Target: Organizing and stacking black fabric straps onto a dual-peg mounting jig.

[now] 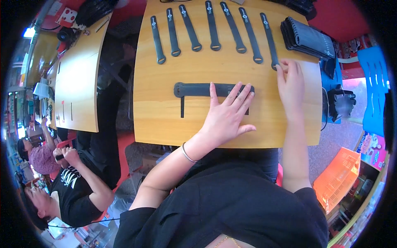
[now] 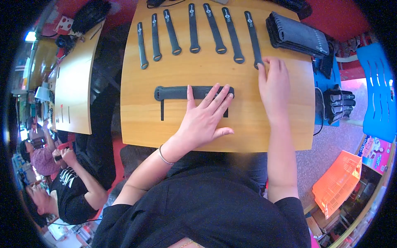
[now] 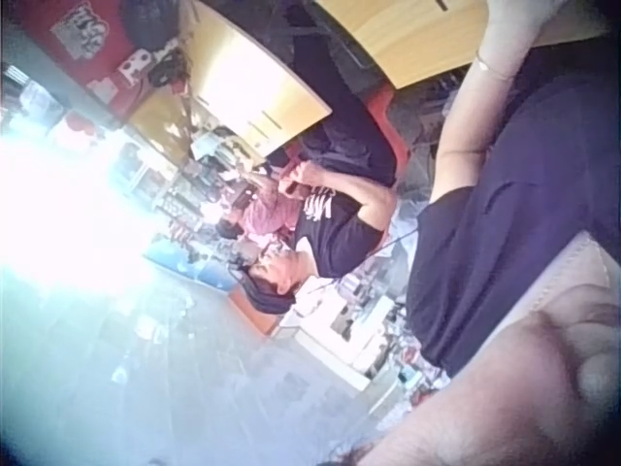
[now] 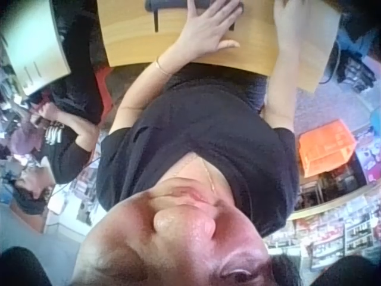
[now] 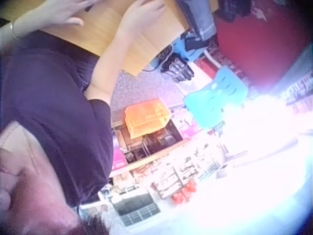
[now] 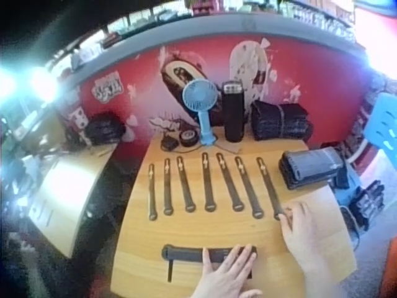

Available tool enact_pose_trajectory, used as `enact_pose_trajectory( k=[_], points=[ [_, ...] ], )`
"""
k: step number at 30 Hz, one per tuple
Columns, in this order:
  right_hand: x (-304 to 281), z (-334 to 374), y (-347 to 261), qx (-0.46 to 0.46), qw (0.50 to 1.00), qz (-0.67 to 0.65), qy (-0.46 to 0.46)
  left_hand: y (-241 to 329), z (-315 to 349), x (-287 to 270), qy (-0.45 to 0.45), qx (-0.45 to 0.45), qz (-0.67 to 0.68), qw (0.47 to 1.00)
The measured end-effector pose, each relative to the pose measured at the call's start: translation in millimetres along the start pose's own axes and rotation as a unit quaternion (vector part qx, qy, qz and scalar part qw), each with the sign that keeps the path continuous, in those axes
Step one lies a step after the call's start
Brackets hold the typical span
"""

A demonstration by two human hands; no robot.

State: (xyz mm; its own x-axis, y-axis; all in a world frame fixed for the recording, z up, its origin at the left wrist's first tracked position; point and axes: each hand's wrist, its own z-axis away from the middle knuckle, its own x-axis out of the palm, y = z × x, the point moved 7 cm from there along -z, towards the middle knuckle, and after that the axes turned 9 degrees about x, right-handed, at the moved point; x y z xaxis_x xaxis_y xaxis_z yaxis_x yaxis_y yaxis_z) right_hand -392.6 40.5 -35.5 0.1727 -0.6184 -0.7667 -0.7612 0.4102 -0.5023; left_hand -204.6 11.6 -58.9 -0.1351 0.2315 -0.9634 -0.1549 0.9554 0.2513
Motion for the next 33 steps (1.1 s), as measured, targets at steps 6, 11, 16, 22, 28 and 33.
enact_pose_trajectory(
  k=[6,11,16,22,28,33],
  points=[
    [16.4,-17.7,2.7,0.055,0.995,0.077,-0.028,1.1,1.4,-3.0,0.009,0.011,0.016,1.0],
    [29.0,-29.5,15.4,0.135,0.984,0.041,-0.105,1.2,2.6,-10.9,0.037,0.007,0.026,0.999],
    [30.9,-33.5,25.6,0.142,0.985,0.01,-0.098,4.7,-4.0,-28.6,0.123,0.028,0.104,0.987],
    [-7.3,-18.0,-31.3,0.14,0.975,-0.151,-0.078,-8.7,-4.1,-49.8,0.236,-0.031,0.304,0.923],
    [-24.9,38.7,-93.1,0.19,0.815,-0.524,-0.159,-19.3,5.6,-58.3,0.354,-0.092,0.603,0.709],
    [-16.5,66.7,-109.0,0.183,0.71,-0.645,-0.214,-24.1,24.4,-63.5,0.339,-0.101,0.573,0.739]
  ],
)
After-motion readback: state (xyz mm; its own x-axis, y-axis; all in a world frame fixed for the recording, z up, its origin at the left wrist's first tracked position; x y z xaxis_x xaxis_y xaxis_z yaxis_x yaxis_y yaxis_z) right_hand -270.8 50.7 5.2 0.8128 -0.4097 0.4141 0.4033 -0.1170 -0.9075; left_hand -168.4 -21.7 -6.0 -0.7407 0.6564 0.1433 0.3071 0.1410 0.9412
